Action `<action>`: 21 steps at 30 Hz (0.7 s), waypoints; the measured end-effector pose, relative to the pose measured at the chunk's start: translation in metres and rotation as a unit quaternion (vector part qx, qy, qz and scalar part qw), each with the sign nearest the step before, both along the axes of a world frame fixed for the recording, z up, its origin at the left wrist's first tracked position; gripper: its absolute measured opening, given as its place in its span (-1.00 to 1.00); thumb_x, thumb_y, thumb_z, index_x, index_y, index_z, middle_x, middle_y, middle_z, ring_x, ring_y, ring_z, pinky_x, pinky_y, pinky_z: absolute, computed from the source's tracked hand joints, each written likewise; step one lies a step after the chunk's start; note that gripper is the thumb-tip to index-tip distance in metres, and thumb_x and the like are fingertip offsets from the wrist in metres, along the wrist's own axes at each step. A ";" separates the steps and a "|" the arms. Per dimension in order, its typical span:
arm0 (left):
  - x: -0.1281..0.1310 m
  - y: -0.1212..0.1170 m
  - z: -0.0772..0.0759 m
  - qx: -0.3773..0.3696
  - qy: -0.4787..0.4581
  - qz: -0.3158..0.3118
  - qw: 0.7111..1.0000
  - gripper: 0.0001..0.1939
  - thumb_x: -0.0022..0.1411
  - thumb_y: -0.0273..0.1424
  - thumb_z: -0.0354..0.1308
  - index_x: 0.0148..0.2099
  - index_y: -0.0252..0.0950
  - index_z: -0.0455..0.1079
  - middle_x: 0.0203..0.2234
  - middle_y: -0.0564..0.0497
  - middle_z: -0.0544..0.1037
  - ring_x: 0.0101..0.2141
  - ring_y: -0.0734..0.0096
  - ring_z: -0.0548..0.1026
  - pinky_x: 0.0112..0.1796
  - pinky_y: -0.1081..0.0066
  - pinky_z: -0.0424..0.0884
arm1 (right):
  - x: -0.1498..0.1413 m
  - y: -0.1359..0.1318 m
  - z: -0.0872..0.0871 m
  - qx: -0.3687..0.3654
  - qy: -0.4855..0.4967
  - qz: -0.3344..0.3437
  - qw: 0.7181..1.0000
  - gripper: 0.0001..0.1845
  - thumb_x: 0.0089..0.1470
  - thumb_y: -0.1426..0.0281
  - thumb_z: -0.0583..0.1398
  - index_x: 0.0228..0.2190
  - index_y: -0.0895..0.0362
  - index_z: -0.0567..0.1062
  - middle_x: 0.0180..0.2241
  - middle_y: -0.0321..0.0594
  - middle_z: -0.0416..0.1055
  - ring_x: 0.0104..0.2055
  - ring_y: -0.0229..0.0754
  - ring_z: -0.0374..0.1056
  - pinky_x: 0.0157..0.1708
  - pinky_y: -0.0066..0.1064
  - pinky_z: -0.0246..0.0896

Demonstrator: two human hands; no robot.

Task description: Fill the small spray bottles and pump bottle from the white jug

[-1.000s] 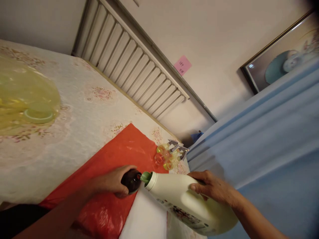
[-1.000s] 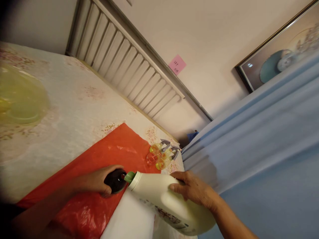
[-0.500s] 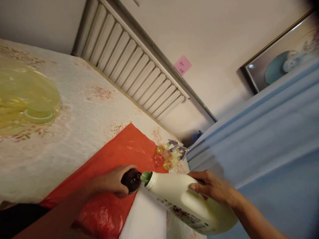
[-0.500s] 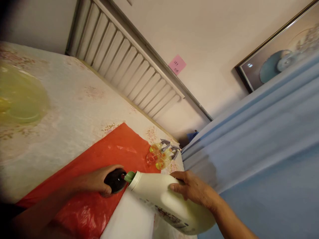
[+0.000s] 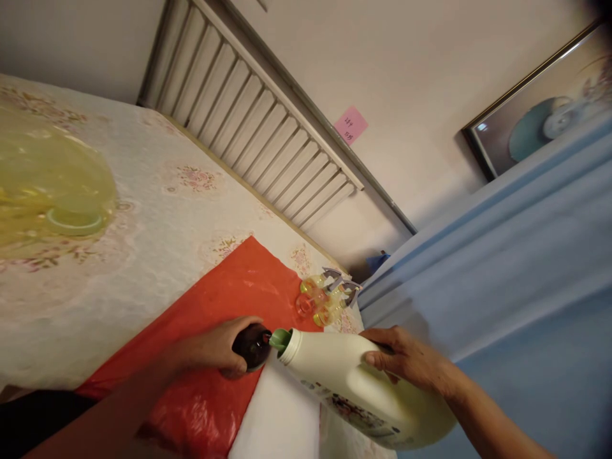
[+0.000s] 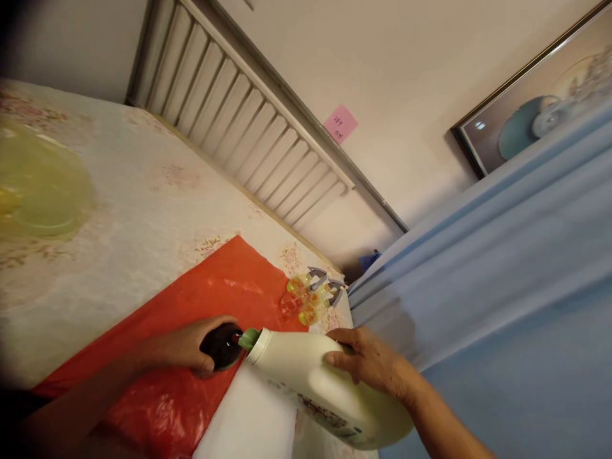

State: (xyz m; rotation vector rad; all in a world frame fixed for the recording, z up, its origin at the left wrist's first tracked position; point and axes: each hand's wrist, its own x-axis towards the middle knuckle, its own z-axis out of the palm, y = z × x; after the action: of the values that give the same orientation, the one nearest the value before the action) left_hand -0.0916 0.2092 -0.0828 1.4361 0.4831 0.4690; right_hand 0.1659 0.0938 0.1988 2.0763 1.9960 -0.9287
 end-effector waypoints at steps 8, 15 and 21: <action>-0.001 -0.002 0.005 -0.044 -0.016 0.008 0.999 -0.17 -0.23 -0.57 0.19 0.18 -0.14 0.18 -0.27 0.01 0.50 -0.37 0.20 0.50 -0.52 0.40 0.30 | -0.001 0.000 0.000 0.001 -0.007 0.002 1.000 -0.56 0.18 0.04 0.18 -0.22 0.18 0.53 -0.41 -0.23 0.42 -0.50 -0.30 0.25 -0.56 -0.53 0.14; 0.000 0.000 0.004 -0.036 -0.013 0.017 0.999 -0.17 -0.24 -0.58 0.20 0.17 -0.16 0.19 -0.25 0.00 0.50 -0.34 0.17 0.51 -0.53 0.41 0.31 | -0.002 0.001 0.000 0.002 -0.004 0.002 1.000 -0.55 0.17 0.04 0.17 -0.20 0.19 0.54 -0.41 -0.23 0.42 -0.49 -0.30 0.26 -0.57 -0.53 0.15; -0.002 -0.002 0.007 -0.045 -0.022 0.007 0.999 -0.22 -0.24 -0.58 0.19 0.13 -0.16 0.24 -0.30 0.03 0.50 -0.41 0.24 0.48 -0.54 0.41 0.29 | -0.001 0.001 0.000 0.000 -0.004 0.007 1.000 -0.56 0.18 0.04 0.17 -0.21 0.18 0.54 -0.41 -0.24 0.42 -0.49 -0.30 0.26 -0.57 -0.54 0.16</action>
State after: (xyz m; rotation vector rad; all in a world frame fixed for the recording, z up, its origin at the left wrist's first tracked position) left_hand -0.0937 0.2072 -0.0758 1.3345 0.4732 0.4847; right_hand 0.1648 0.0949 0.1988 2.0605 2.0030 -0.9175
